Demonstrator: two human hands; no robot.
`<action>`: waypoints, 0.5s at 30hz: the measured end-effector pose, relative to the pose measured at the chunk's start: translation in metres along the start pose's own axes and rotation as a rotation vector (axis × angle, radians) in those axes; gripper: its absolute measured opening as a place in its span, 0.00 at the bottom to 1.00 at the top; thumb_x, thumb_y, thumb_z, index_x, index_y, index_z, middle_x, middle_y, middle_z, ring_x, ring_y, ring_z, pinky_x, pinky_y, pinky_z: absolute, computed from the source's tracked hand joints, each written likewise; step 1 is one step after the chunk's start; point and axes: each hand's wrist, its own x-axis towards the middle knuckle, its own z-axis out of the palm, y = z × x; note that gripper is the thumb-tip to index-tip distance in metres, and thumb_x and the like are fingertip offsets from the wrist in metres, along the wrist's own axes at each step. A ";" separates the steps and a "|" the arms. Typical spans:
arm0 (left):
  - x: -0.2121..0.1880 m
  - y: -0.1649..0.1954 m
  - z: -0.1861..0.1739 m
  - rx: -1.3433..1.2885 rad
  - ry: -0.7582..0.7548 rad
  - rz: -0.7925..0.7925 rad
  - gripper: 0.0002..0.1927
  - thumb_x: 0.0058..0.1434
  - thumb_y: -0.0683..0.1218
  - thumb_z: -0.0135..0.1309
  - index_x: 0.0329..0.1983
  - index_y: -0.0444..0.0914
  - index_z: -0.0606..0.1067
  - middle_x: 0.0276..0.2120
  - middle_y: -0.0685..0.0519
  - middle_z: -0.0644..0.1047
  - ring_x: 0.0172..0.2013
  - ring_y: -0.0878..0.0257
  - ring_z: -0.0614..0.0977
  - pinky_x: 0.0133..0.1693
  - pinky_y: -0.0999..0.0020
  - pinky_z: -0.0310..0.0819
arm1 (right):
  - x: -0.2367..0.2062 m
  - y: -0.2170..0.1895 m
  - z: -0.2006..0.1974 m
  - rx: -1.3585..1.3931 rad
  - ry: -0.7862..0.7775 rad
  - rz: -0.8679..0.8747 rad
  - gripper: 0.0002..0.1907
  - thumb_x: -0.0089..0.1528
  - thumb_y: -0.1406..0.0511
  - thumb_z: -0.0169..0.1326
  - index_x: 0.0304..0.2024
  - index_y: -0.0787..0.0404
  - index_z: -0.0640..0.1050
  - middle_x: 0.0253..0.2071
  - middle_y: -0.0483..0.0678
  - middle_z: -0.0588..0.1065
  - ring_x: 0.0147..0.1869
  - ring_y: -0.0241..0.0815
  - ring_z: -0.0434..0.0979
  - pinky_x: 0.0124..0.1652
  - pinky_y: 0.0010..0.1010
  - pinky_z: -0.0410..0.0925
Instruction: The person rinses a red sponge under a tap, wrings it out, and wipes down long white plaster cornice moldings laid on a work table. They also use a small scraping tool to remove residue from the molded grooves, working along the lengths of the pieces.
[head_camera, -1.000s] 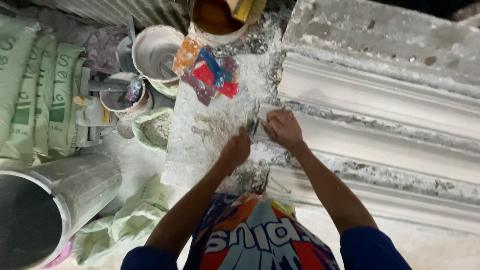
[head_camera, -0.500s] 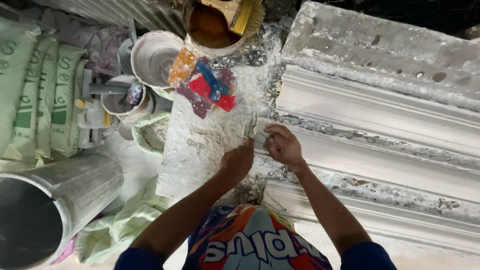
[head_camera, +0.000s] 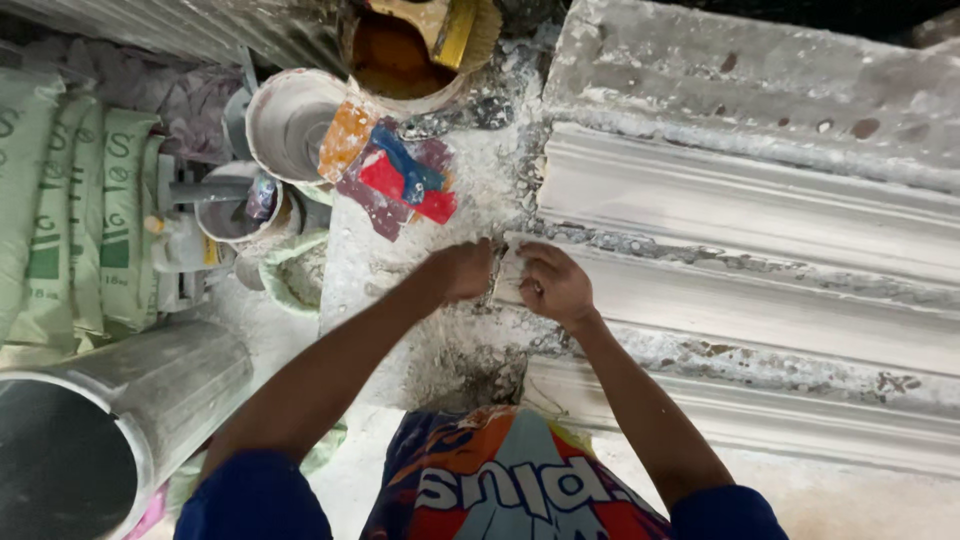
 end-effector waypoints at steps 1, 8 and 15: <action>-0.002 0.003 0.007 0.057 0.185 0.091 0.20 0.67 0.46 0.40 0.58 0.29 0.66 0.39 0.32 0.80 0.40 0.38 0.84 0.42 0.41 0.77 | -0.001 0.000 0.001 -0.004 0.006 0.003 0.01 0.55 0.69 0.55 0.28 0.60 0.75 0.50 0.50 0.79 0.54 0.50 0.81 0.48 0.37 0.76; 0.005 0.012 0.012 0.092 0.294 0.052 0.23 0.67 0.46 0.42 0.58 0.25 0.66 0.38 0.31 0.80 0.39 0.40 0.86 0.40 0.49 0.81 | -0.006 0.004 0.003 -0.051 -0.014 0.027 0.13 0.56 0.68 0.55 0.43 0.66 0.79 0.49 0.57 0.78 0.52 0.57 0.79 0.51 0.41 0.74; -0.048 0.038 0.005 -1.023 0.575 0.059 0.26 0.71 0.52 0.41 0.68 0.36 0.61 0.37 0.38 0.80 0.29 0.53 0.82 0.30 0.55 0.77 | -0.037 -0.054 -0.026 0.299 0.076 0.244 0.24 0.70 0.63 0.50 0.66 0.65 0.64 0.62 0.59 0.65 0.65 0.54 0.70 0.61 0.42 0.69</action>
